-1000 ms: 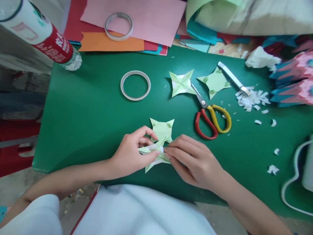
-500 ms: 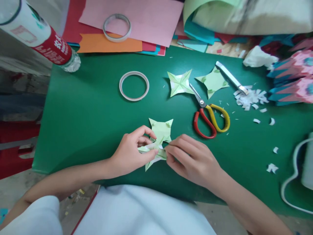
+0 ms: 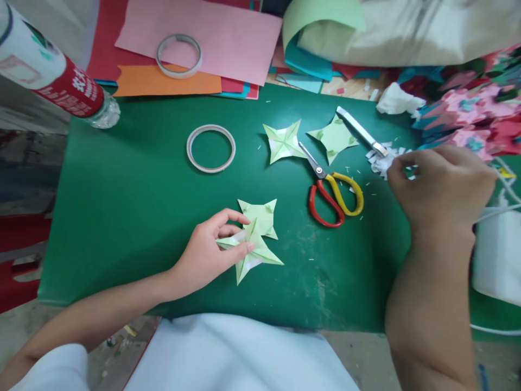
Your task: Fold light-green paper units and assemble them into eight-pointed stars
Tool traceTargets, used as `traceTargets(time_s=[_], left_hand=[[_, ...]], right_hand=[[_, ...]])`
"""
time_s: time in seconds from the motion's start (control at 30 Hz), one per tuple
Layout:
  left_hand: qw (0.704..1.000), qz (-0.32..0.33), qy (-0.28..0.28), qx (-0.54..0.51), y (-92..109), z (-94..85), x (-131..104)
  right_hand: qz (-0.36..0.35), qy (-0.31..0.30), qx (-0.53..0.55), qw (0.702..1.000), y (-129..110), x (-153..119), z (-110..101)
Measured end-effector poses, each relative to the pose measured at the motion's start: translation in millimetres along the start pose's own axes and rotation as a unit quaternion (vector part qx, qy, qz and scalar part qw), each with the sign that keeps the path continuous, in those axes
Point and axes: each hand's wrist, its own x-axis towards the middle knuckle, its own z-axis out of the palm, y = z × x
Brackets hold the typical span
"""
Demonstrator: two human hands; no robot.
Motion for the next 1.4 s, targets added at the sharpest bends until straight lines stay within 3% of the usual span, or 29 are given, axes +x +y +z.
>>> traceTargets(time_s=[0.13, 0.3, 0.4, 0.43, 0.47, 0.53, 0.67, 0.77, 0.87, 1.0, 1.13, 1.3, 1.4], left_hand=[[1.0, 0.02, 0.008, 0.0, 0.5, -0.3, 0.5], [0.999, 0.039, 0.011, 0.011, -0.1, 0.3, 1.4], [0.998, 0.042, -0.007, 0.054, -2.0, 1.0, 0.6], [0.996, 0.045, -0.015, 0.077, -2.5, 1.3, 0.0], [0.994, 0.05, -0.024, 0.099, -3.0, 1.7, -0.7], [0.988, 0.061, -0.049, 0.136, -3.4, 2.8, -2.4], [0.978, 0.084, -0.096, 0.164, -3.6, 5.6, -5.0], [0.974, 0.103, -0.098, 0.176, -5.0, 7.0, -5.9], [0.98, 0.097, -0.064, 0.161, -5.9, 6.9, -5.7], [0.997, 0.054, -0.022, 0.046, -3.1, 5.4, -3.4], [0.999, 0.011, -0.029, -0.04, -1.3, 5.1, -1.0], [1.0, 0.029, -0.008, 0.005, -6.2, 6.9, -1.5], [0.998, 0.04, 0.003, 0.038, -8.7, 7.8, -1.5]], right_hand=[[0.026, -0.046, 0.008, 0.999, 0.9, -2.9, 2.4], [0.02, -0.053, 0.039, 0.998, -12.8, -3.5, -13.8], [0.013, -0.018, 0.096, 0.995, -39.3, -3.6, -31.1], [0.009, 0.019, 0.135, 0.991, -52.0, -4.9, -37.7], [-0.037, -0.007, 0.197, 0.98, -65.9, -7.2, -44.4], [-0.11, 0.022, 0.351, 0.93, -94.9, -14.9, -56.8], [-0.188, -0.104, 0.505, 0.836, -138.5, -35.4, -71.3], [-0.201, -0.148, 0.54, 0.804, -150.0, -44.1, -72.7], [-0.193, -0.165, 0.562, 0.787, -149.5, -44.0, -72.2], [-0.172, -0.171, 0.574, 0.782, -145.8, -40.3, -74.0], [-0.174, -0.142, 0.556, 0.8, -146.5, -40.9, -74.1], [-0.26, -0.013, 0.43, 0.864, -151.0, -45.8, -72.8], [-0.309, 0.039, 0.347, 0.885, -152.6, -49.0, -73.4]])
